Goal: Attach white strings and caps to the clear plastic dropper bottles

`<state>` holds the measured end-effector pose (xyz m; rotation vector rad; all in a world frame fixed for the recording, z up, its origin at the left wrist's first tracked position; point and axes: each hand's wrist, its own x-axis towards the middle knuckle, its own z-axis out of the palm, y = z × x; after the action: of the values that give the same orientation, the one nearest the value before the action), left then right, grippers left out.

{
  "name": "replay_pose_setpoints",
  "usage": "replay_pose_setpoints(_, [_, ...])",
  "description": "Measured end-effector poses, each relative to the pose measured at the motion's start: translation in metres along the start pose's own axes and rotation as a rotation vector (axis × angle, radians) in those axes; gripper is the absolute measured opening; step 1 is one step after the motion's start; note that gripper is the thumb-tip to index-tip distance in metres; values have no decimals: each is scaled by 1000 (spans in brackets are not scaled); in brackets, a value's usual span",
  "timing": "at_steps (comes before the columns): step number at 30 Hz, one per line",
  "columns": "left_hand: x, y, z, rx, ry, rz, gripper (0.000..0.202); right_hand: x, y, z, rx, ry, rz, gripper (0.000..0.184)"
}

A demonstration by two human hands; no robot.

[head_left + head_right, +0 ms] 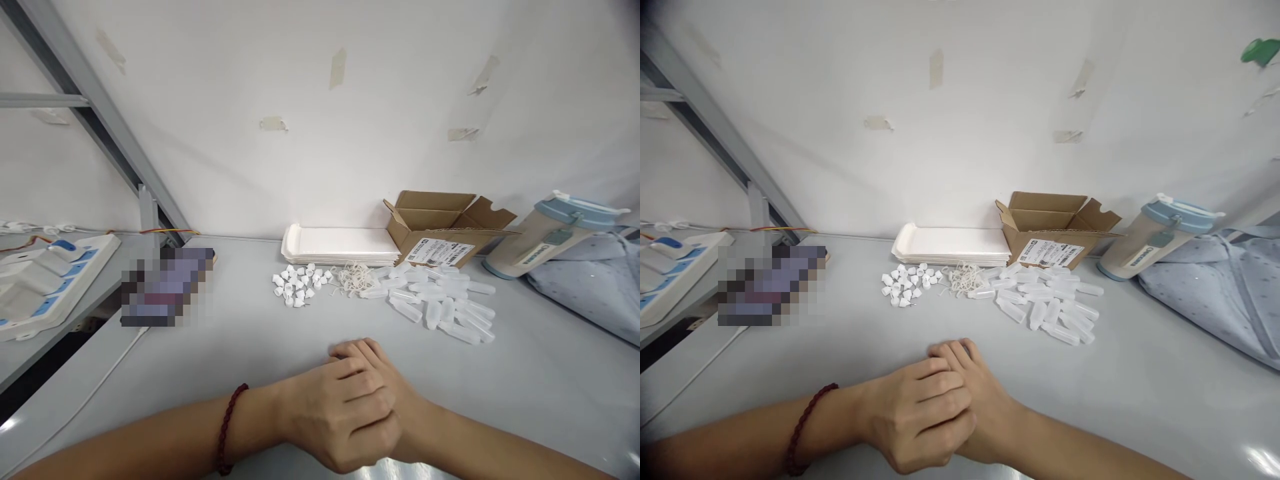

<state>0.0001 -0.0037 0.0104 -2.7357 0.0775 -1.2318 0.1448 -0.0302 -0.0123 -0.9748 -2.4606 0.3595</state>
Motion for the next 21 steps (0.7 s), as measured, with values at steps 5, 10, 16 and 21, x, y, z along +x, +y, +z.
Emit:
replay_pose_setpoints(5, [-2,1,0,10,-32,-6,18,-1,0,-1,-47,-33,-28,45])
replay_pose_setpoints(10, [-4,-2,3,10,-37,-3,17,-2,4,4,-73,-35,-12,35])
replay_pose_setpoints(16, [-5,-12,3,67,-60,-70,16,2,10,6,49,61,9,21])
replay_pose_setpoints(21, [-7,-17,1,124,-82,-128,14,7,12,1,58,85,30,22])
